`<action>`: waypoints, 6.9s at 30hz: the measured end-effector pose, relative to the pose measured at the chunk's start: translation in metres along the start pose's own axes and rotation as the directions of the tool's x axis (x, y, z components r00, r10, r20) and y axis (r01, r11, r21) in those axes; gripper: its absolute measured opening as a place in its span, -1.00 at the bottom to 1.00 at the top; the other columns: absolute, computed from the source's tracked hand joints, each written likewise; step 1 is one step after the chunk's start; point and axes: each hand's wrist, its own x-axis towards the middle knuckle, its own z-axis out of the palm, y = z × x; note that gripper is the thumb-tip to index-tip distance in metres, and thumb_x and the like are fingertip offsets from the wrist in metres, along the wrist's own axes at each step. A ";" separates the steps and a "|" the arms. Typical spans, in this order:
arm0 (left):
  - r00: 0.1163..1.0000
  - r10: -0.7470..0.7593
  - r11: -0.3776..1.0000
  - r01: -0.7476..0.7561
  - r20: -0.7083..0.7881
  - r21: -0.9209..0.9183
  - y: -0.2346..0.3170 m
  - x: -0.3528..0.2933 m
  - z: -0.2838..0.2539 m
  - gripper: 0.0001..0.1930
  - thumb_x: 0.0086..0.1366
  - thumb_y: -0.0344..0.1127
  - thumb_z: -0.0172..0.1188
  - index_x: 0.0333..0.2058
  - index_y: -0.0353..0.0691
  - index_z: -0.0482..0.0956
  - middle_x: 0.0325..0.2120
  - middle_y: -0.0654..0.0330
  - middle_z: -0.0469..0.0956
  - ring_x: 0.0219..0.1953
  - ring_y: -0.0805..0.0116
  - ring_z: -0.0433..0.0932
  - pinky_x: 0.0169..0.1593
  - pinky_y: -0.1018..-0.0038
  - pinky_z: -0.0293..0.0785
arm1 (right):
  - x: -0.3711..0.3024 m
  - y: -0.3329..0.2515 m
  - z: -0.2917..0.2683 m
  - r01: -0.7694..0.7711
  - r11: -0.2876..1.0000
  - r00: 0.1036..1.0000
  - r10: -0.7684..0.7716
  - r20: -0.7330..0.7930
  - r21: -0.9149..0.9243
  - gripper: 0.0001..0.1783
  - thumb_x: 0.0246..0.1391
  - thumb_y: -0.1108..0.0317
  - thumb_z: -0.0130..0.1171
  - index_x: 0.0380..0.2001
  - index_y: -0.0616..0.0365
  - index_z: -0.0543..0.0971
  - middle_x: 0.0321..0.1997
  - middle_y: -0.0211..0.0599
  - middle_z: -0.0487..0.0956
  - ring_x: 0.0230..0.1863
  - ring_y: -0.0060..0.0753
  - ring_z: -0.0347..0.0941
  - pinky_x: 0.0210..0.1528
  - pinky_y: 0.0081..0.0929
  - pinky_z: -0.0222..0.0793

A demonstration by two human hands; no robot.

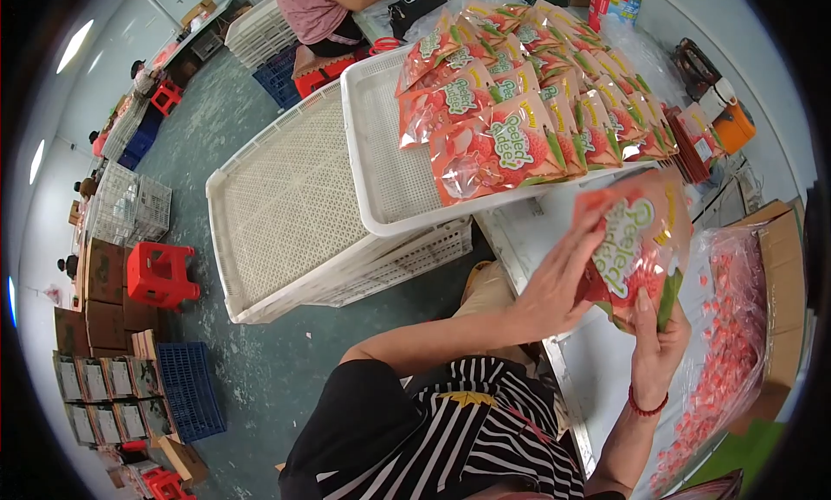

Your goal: Manually picking up individual candies and placing them into small plastic bags.

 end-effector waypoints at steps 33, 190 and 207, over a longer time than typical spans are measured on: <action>0.926 -0.375 0.750 0.323 -0.030 0.577 -0.166 0.004 -0.139 0.35 -0.18 0.35 0.30 0.26 -0.42 -0.38 0.26 -0.29 -0.23 0.32 -0.26 -0.27 0.31 -0.03 -0.25 | 0.136 0.101 0.131 0.125 0.967 0.959 -0.059 0.278 -0.224 -0.67 0.13 0.26 0.11 -0.13 0.27 0.44 -0.50 -0.37 0.51 -0.58 -0.58 0.47 -0.54 -0.61 0.35; 0.429 0.424 0.796 -0.596 0.798 -0.102 0.038 -0.020 0.182 -0.01 -0.39 -0.13 0.47 0.11 -0.29 0.24 0.07 -0.06 0.25 0.06 0.03 0.30 0.13 0.11 0.12 | -0.122 0.208 -0.176 -0.321 0.593 0.940 0.106 0.323 0.739 -0.41 0.06 0.27 0.19 0.13 0.18 0.29 0.09 -0.26 0.41 0.07 -0.49 0.35 0.08 -0.50 0.32; 0.524 0.362 0.872 -0.484 0.771 -0.081 0.040 -0.007 0.182 -0.01 -0.30 -0.11 0.45 0.16 -0.29 0.19 -0.05 -0.04 0.38 -0.02 0.01 0.36 0.07 0.14 0.20 | -0.107 0.131 -0.204 -0.125 0.987 0.927 0.152 0.343 -0.098 -0.72 0.11 0.33 0.08 -0.12 0.22 0.50 -0.16 -0.30 0.55 -0.14 -0.45 0.45 -0.07 -0.55 0.34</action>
